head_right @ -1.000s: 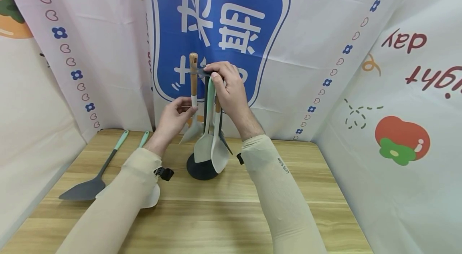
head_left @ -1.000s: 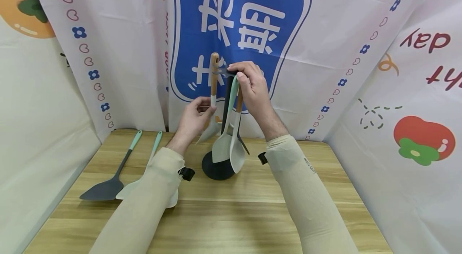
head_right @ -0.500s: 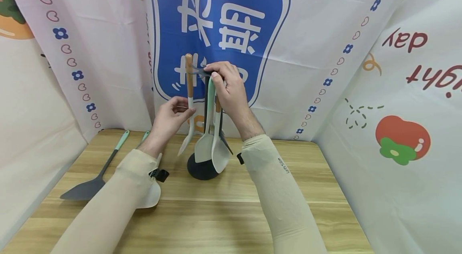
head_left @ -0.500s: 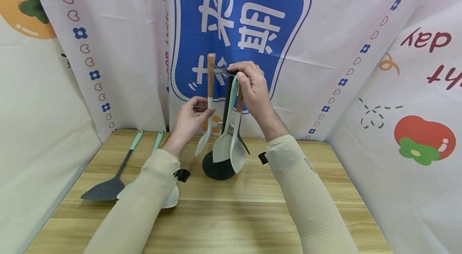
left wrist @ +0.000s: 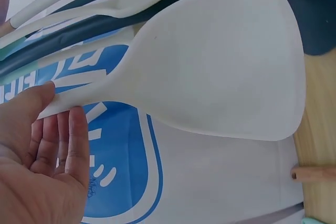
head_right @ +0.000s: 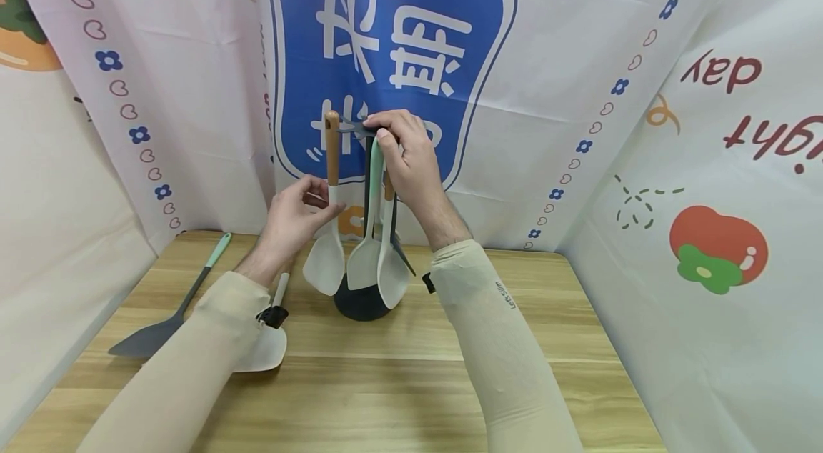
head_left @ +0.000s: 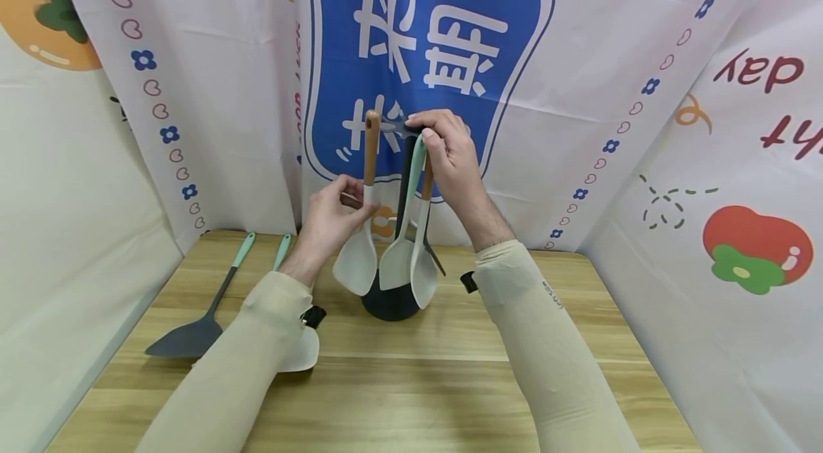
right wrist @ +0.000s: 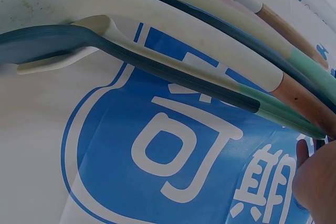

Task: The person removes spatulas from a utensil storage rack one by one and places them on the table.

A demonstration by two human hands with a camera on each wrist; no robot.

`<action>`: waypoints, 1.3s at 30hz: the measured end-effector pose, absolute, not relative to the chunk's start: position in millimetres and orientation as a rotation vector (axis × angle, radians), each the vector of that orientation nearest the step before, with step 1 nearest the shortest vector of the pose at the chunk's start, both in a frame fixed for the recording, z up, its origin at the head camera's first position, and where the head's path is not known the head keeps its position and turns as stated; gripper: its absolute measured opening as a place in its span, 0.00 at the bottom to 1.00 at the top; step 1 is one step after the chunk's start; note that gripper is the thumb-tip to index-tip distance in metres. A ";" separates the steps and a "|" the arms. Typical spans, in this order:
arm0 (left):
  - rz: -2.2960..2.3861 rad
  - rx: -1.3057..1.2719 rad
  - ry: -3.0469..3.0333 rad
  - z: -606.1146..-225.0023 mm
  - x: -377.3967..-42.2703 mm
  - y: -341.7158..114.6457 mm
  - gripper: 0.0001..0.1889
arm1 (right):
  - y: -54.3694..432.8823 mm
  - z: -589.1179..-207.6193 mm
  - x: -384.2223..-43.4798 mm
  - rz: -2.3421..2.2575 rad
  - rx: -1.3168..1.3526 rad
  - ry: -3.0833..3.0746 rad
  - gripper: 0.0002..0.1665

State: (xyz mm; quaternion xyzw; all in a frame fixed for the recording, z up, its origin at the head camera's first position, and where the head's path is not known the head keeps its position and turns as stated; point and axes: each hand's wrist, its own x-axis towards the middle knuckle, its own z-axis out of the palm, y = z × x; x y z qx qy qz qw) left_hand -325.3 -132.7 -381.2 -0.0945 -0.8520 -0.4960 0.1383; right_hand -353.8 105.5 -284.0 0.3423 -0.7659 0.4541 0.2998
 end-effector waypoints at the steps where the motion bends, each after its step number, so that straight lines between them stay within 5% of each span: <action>1: -1.418 -0.274 -2.469 -381.5 -324.1 -133.2 0.17 | 105.5 -284.1 -353.9 1.208 0.909 -2.033 0.27; 39: -1.272 -0.238 -2.805 -416.3 -315.5 -161.7 0.15 | 104.8 -283.1 -353.3 1.211 0.912 -2.025 0.28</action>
